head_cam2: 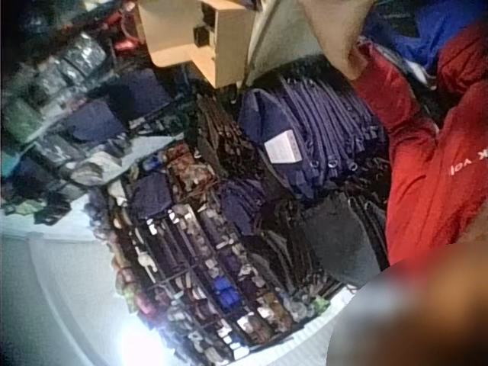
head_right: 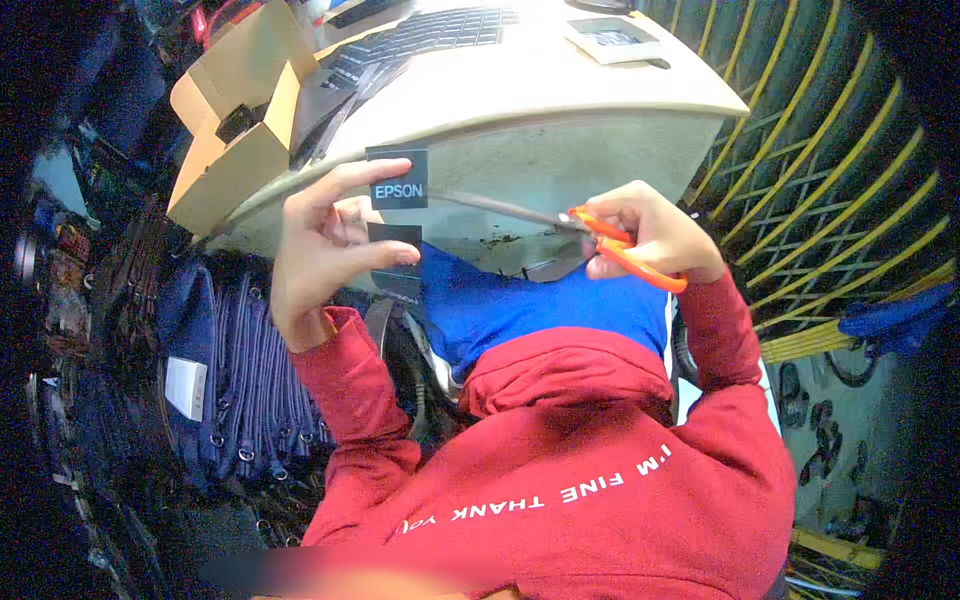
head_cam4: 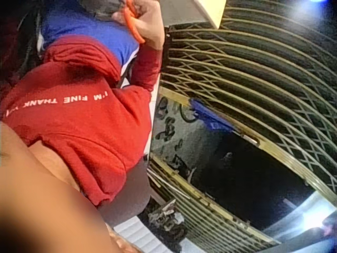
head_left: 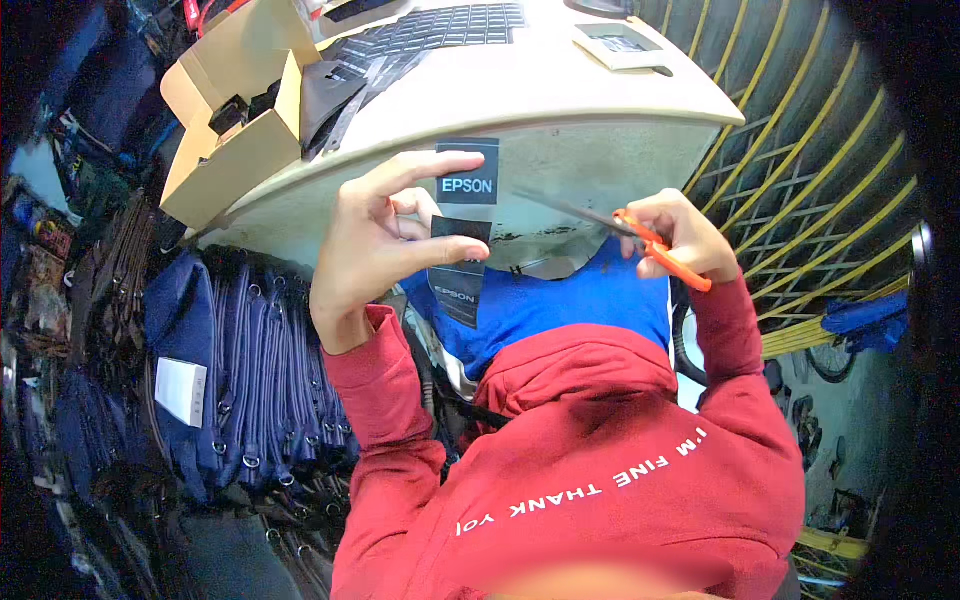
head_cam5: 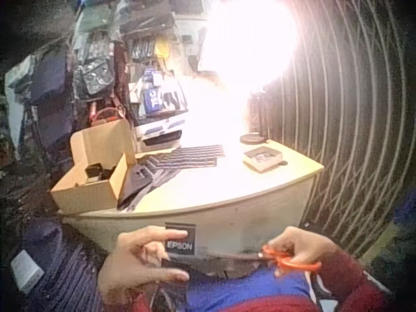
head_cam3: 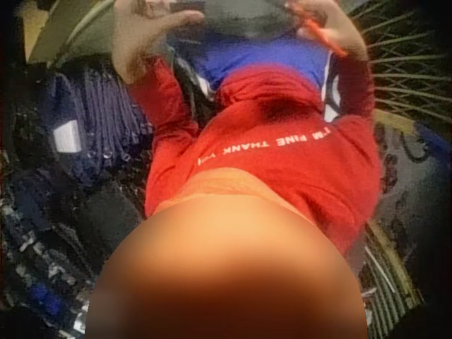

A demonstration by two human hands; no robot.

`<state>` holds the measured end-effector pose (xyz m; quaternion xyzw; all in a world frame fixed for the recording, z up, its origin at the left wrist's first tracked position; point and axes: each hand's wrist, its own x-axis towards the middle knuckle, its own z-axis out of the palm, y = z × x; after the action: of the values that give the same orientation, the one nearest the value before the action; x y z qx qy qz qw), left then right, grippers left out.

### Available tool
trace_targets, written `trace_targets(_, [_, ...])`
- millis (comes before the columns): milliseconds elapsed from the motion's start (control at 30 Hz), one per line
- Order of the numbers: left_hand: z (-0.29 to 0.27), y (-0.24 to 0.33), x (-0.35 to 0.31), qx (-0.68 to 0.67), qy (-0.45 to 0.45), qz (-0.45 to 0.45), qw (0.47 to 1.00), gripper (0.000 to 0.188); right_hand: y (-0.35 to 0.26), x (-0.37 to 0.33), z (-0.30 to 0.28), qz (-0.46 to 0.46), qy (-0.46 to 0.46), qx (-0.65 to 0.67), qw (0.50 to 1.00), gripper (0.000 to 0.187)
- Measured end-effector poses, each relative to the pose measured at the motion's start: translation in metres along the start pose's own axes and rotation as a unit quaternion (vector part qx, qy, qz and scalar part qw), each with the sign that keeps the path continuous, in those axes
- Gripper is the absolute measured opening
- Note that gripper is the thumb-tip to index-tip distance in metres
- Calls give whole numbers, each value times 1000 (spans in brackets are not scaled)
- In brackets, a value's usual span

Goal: The person is using scissors to cut individual labels from a sheet of Epson brand tags.

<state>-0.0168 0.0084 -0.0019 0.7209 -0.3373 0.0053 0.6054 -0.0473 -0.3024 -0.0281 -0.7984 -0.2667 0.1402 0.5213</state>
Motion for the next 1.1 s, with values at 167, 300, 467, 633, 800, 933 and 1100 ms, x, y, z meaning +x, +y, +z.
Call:
trace_targets(167, [15,-3,9,26,-64,7,998,55,25,17,30,-120,145,204,961,29])
trace_targets(300, [30,-6,15,30,-127,1,991,53,15,41,45,-122,203,226,945,26])
trace_targets(467, [33,-14,18,38,-143,-19,989,53,-11,43,36,-87,197,207,955,11])
trace_targets(633, [30,-15,18,4,-105,-7,994,52,24,72,-20,-189,297,133,926,16])
trace_targets(800, [24,-10,13,26,-91,-14,995,50,75,127,-142,-104,500,-63,858,20])
trace_targets(933, [28,-10,18,4,-112,-7,994,50,129,152,-243,-35,612,-179,770,29])
trace_targets(1100, [24,-19,15,-7,-100,-35,994,51,142,164,-244,12,657,-186,731,27])
